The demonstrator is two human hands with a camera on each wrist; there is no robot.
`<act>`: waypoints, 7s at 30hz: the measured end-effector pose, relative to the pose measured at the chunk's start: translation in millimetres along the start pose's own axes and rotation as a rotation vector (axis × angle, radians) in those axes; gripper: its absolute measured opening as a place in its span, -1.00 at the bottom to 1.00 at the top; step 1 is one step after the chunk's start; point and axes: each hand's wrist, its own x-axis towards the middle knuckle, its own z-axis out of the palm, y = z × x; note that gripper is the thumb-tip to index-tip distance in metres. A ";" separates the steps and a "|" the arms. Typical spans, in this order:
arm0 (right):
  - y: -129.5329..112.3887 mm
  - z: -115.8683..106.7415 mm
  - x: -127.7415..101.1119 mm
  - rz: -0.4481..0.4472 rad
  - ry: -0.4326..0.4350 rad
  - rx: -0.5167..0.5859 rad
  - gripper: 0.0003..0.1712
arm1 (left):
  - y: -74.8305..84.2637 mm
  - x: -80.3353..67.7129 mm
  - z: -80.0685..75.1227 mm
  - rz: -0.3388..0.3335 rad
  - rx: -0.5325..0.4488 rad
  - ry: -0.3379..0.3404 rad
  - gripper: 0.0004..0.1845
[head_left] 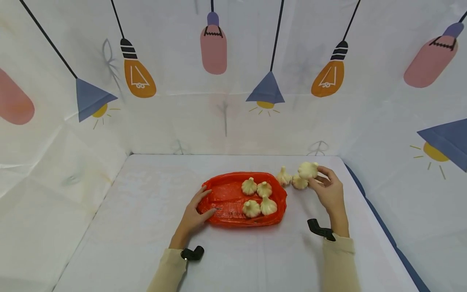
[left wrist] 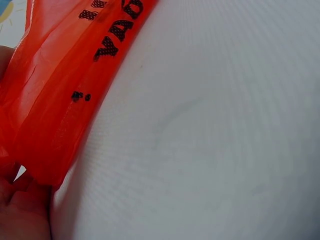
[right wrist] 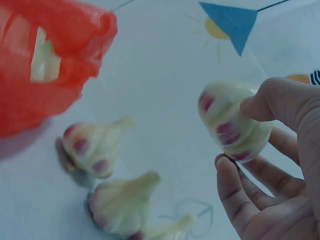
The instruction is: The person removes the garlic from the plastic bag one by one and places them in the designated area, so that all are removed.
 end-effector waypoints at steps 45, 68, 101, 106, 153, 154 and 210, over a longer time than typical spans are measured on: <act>75.1 -68.8 27.5 0.293 0.194 -0.197 -0.32 | 4.6 -1.2 0.7 -0.038 -0.005 0.008 -0.26; 102.3 -63.7 27.6 0.298 0.072 -0.447 -0.31 | 3.6 -0.6 0.3 -0.029 -0.010 -0.001 -0.28; 99.4 -69.8 20.0 0.276 -0.007 -0.491 -0.19 | 32.2 -5.2 -1.8 0.018 -0.047 0.017 -0.33; 98.7 -73.3 19.4 0.280 -0.014 -0.486 -0.18 | 9.0 -0.3 2.1 0.033 -0.036 0.030 -0.32; 25.7 -30.7 -23.3 0.025 -0.149 -0.342 -0.07 | 1.7 -0.9 0.0 0.015 -0.001 0.010 -0.25; 24.0 -29.2 -23.6 0.024 -0.166 -0.357 -0.05 | 1.9 -0.9 0.0 0.013 0.001 0.009 -0.25; -66.3 93.4 6.1 -0.262 -0.932 -0.569 -0.14 | 2.3 1.5 0.5 -0.012 0.008 -0.011 -0.25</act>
